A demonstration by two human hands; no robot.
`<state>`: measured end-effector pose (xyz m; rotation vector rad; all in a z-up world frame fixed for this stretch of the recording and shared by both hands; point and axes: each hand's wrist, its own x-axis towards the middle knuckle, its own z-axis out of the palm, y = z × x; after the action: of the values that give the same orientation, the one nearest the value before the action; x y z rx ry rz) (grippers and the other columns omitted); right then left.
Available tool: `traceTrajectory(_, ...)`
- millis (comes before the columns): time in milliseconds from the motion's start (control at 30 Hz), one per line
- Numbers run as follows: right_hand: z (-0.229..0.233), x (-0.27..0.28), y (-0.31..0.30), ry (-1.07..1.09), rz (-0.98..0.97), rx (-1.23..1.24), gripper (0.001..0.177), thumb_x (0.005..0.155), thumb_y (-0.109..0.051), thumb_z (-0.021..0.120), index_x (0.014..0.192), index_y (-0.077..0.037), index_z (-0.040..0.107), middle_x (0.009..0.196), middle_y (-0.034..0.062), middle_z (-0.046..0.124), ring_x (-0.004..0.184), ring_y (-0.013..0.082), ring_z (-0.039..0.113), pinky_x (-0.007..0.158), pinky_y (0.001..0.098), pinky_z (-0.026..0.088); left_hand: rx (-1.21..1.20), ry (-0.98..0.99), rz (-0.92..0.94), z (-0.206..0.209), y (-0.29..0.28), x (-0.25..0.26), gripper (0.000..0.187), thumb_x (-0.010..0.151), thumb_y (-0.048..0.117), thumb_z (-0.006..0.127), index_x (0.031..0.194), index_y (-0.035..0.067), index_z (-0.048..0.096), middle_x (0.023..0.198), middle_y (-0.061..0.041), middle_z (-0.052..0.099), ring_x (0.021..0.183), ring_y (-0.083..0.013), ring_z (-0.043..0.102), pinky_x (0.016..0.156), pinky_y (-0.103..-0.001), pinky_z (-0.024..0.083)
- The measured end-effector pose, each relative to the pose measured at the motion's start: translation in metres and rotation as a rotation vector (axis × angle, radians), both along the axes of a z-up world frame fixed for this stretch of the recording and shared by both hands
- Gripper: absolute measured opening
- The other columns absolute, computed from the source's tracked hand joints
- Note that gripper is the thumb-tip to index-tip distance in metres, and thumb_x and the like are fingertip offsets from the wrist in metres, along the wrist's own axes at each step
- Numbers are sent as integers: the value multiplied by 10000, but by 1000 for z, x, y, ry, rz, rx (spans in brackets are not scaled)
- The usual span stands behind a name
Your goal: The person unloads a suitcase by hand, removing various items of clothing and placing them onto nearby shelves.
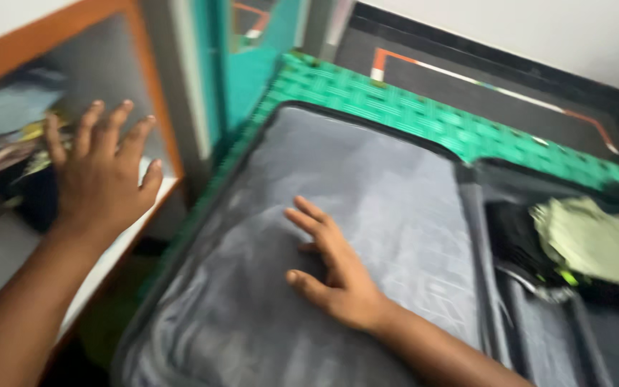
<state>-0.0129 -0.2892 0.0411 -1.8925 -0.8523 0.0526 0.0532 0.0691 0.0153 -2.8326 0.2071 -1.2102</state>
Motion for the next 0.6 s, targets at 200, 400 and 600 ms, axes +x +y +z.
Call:
traceTrajectory(200,18,-16,-48,-20,-22,-47,706,931,-76,714,1563,-126,404,1707,166,267,1531,324,405,1125,437,483,16,-35,-421,64,-118,-7,473,877,294,731,1325,155,669,1477,-106,561,1427,-329,460,1203,-671,245)
traceTrajectory(400,34,-26,-130,-226,-232,-75,667,887,-21,736,1498,-121,488,1653,149,380,1466,304,491,1094,415,511,10,75,-917,67,-231,-13,577,791,293,745,1340,160,626,1499,-113,514,1413,-355,414,1158,-659,260)
traceTrajectory(600,30,-14,-242,-408,-568,-113,656,864,12,746,1450,-93,471,1579,130,433,1460,264,474,1026,367,568,52,138,-1168,56,-315,-19,531,750,304,756,1261,194,661,1465,-84,524,1416,-323,397,1136,-667,239)
